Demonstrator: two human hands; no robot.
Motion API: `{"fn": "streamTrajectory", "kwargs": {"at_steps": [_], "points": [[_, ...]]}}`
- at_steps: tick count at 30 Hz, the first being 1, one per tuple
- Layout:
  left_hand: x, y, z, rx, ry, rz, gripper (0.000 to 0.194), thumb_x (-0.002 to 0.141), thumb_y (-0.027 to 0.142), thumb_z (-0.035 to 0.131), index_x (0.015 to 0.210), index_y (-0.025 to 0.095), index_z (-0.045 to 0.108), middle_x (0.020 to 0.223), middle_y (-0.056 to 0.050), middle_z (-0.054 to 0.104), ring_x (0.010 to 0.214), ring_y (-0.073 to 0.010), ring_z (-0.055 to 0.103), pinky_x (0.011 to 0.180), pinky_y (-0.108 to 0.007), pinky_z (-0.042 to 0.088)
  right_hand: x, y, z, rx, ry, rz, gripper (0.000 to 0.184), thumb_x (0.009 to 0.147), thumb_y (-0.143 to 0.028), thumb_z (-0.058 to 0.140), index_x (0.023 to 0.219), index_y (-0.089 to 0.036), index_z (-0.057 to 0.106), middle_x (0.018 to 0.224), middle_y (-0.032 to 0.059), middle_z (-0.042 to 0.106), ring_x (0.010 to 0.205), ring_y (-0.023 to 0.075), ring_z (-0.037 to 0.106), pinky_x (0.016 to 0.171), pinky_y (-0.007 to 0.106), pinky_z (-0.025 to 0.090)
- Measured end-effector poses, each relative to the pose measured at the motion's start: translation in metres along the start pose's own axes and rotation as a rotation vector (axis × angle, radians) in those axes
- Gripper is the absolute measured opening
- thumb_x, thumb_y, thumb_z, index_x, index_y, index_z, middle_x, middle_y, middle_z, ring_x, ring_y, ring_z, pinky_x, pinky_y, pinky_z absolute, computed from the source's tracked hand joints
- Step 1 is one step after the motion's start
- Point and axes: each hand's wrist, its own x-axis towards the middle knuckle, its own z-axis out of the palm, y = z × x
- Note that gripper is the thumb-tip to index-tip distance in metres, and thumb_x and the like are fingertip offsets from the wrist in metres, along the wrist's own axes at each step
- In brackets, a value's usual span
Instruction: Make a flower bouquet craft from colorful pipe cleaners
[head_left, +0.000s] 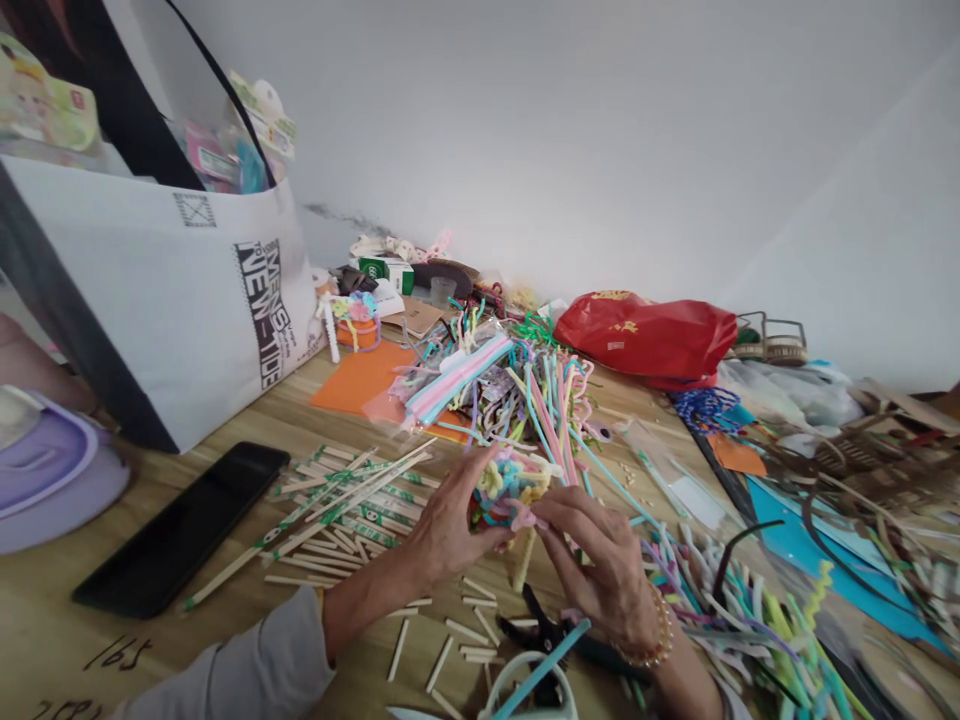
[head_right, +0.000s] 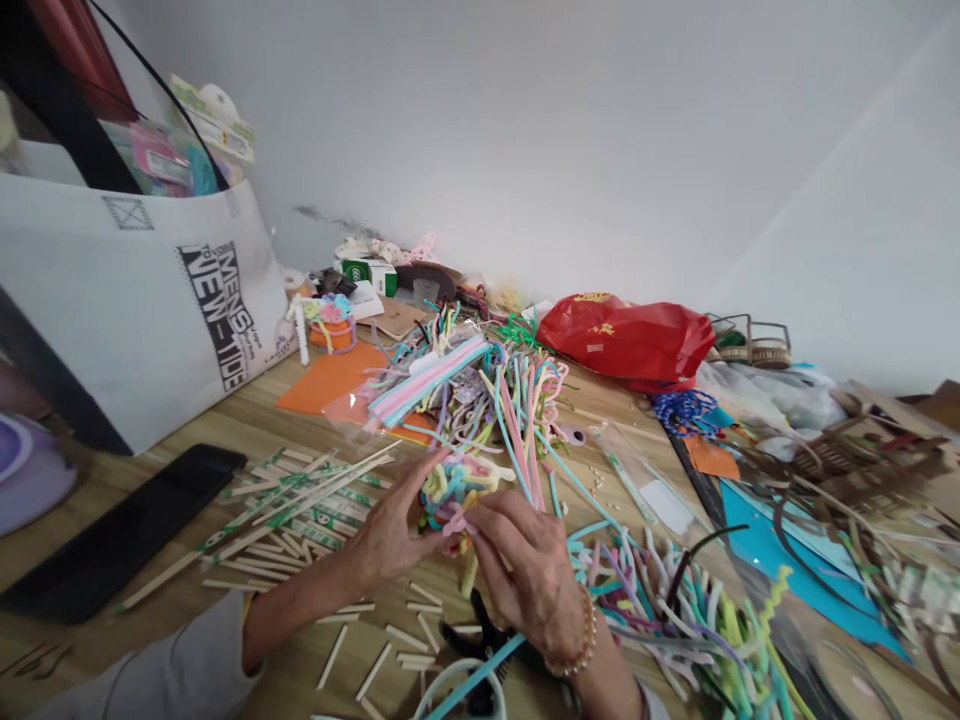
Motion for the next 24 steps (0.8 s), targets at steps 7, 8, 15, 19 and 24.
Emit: {"fn": "streamTrajectory", "kwargs": {"at_steps": [7, 8, 15, 19, 24], "points": [[-0.001, 0.0012, -0.0004, -0.007, 0.026, 0.026, 0.087, 0.069, 0.024, 0.079, 0.143, 0.023, 0.032, 0.143, -0.012, 0.046, 0.132, -0.0297, 0.042, 0.11, -0.046, 0.035, 0.0029, 0.003, -0.001, 0.095, -0.013, 0.053, 0.018, 0.091, -0.012, 0.052, 0.103, -0.022, 0.06, 0.093, 0.0072, 0.068, 0.086, 0.0195, 0.066, 0.074, 0.031, 0.054], [-0.0012, 0.0013, -0.0003, -0.005, 0.03, 0.023, 0.086, 0.07, 0.024, 0.078, 0.143, 0.024, 0.032, 0.142, -0.011, 0.046, 0.132, -0.0296, 0.042, 0.11, -0.046, 0.035, 0.0024, 0.004, -0.0008, 0.085, -0.029, 0.041, 0.019, 0.091, -0.012, 0.052, 0.105, -0.022, 0.06, 0.094, 0.0074, 0.068, 0.087, 0.0197, 0.066, 0.074, 0.031, 0.054], [-0.002, 0.0033, -0.0004, -0.037, 0.001, 0.006, 0.089, 0.068, 0.022, 0.08, 0.143, 0.025, 0.031, 0.143, -0.011, 0.044, 0.133, -0.03, 0.04, 0.111, -0.047, 0.034, 0.0044, 0.0033, 0.0002, 0.078, 0.027, 0.073, 0.017, 0.091, -0.012, 0.052, 0.102, -0.021, 0.062, 0.092, 0.0076, 0.069, 0.085, 0.0191, 0.067, 0.073, 0.03, 0.055], [-0.0026, 0.0017, 0.0005, -0.046, -0.007, 0.012, 0.087, 0.07, 0.021, 0.078, 0.143, 0.026, 0.031, 0.142, -0.012, 0.045, 0.132, -0.0301, 0.041, 0.111, -0.048, 0.033, 0.0092, -0.0011, -0.0021, 0.107, 0.078, 0.111, 0.015, 0.091, -0.014, 0.053, 0.1, -0.021, 0.062, 0.088, 0.0063, 0.069, 0.082, 0.0184, 0.067, 0.071, 0.029, 0.055], [-0.0019, 0.0017, 0.0006, -0.056, -0.003, 0.015, 0.084, 0.069, 0.02, 0.078, 0.141, 0.025, 0.034, 0.14, -0.012, 0.047, 0.131, -0.0301, 0.042, 0.11, -0.047, 0.034, 0.0079, -0.0018, -0.0051, 0.071, 0.155, 0.14, 0.015, 0.09, -0.014, 0.054, 0.1, -0.022, 0.062, 0.088, 0.0066, 0.068, 0.083, 0.019, 0.066, 0.072, 0.03, 0.054]]}}
